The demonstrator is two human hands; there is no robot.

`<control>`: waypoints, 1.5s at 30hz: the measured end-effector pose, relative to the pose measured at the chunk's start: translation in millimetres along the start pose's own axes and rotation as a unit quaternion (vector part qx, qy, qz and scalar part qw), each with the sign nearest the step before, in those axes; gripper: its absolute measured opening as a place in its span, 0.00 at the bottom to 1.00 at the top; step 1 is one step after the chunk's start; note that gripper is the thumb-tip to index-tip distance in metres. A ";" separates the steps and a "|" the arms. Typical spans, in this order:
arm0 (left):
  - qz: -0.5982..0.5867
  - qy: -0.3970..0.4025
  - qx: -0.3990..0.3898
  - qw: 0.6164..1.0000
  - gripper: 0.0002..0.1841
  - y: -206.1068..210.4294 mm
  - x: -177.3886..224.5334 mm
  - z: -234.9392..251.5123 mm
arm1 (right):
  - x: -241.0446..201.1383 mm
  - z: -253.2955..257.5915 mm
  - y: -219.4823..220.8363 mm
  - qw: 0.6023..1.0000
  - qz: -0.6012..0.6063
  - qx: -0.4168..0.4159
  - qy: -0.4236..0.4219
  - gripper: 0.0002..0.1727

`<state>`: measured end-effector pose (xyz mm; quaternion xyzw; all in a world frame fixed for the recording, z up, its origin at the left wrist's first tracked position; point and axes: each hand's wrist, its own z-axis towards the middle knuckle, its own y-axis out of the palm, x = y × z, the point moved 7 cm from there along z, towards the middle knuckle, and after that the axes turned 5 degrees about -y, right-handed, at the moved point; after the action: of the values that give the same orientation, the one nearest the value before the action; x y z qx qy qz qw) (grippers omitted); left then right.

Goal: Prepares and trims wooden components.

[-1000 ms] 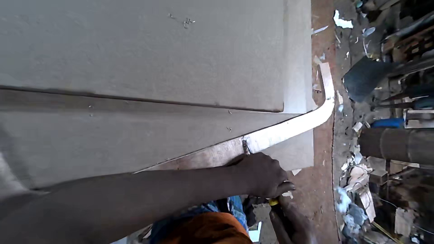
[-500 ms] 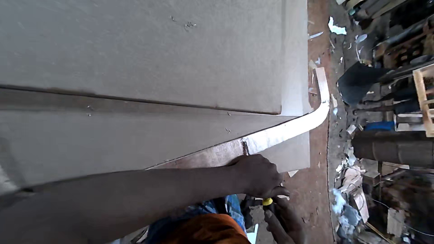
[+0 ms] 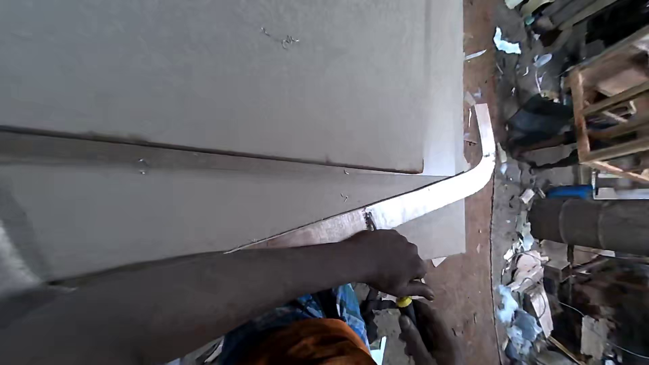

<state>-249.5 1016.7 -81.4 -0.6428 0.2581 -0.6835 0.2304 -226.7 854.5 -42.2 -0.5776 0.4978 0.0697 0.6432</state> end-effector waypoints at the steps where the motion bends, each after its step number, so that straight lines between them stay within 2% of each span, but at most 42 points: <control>1: 0.004 0.006 -0.003 1.000 0.31 -0.6 0.5 0.4 | 7.0 -1.3 6.3 0.990 0.118 -0.030 0.072 0.13; 2: 0.006 0.009 -0.003 1.000 0.31 -1.4 0.4 0.7 | 15.3 -3.5 13.5 0.962 0.224 -0.053 0.145 0.14; 4: -0.001 0.009 -0.011 1.000 0.31 -2.2 0.5 1.8 | 33.1 -11.0 27.2 0.879 0.382 -0.101 0.265 0.21; 6: -0.013 0.008 -0.027 1.000 0.31 -1.7 -0.2 4.1 | 44.7 -17.1 37.1 0.794 0.493 -0.139 0.327 0.25; 7: -0.010 0.007 -0.036 0.999 0.31 -0.8 -0.2 4.8 | 47.4 -18.4 39.8 0.774 0.515 -0.149 0.337 0.26; 8: -0.005 0.006 -0.040 0.999 0.31 0.3 -0.6 5.4 | 49.0 -18.1 41.1 0.773 0.517 -0.152 0.336 0.27; 9: 0.000 0.008 -0.037 0.999 0.31 1.8 -1.3 6.0 | 49.7 -16.8 41.1 0.789 0.500 -0.147 0.326 0.26; 11: 0.014 0.009 -0.032 0.999 0.32 5.5 -1.5 5.7 | 47.7 -13.0 36.4 0.854 0.423 -0.127 0.274 0.24; 14: 0.036 -0.009 -0.011 0.999 0.32 4.6 -0.1 1.5 | 25.6 -2.2 18.6 0.956 0.254 -0.076 0.123 0.17; 17: 0.041 0.006 0.069 0.997 0.33 0.5 2.3 -1.8 | 1.5 4.8 -5.3 0.997 0.069 -0.012 -0.035 0.19; 20: 0.038 0.019 0.134 0.990 0.32 -6.7 5.8 -5.0 | -27.4 10.9 -26.2 0.974 -0.159 0.033 -0.159 0.21; 23: 0.041 0.058 0.209 0.975 0.30 -13.0 11.6 -9.5 | -48.9 15.4 -37.5 0.939 -0.255 0.043 -0.226 0.17; 25: 0.043 0.069 0.236 0.968 0.29 -15.5 13.7 -11.4 | -55.9 18.3 -43.5 0.929 -0.279 0.035 -0.242 0.15; 39: -0.081 0.103 0.255 0.958 0.26 -31.8 5.2 -13.1 | -96.4 47.3 -58.3 0.906 -0.339 -0.081 -0.241 0.14; 45: -0.081 0.146 0.274 0.947 0.24 -32.9 4.3 -15.0 | -103.0 56.7 -62.5 0.896 -0.353 -0.112 -0.247 0.14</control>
<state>-264.2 1039.8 -57.4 -0.4668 0.0380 -0.8306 0.3013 -204.4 930.4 64.9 -0.7478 0.0756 0.0337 0.6588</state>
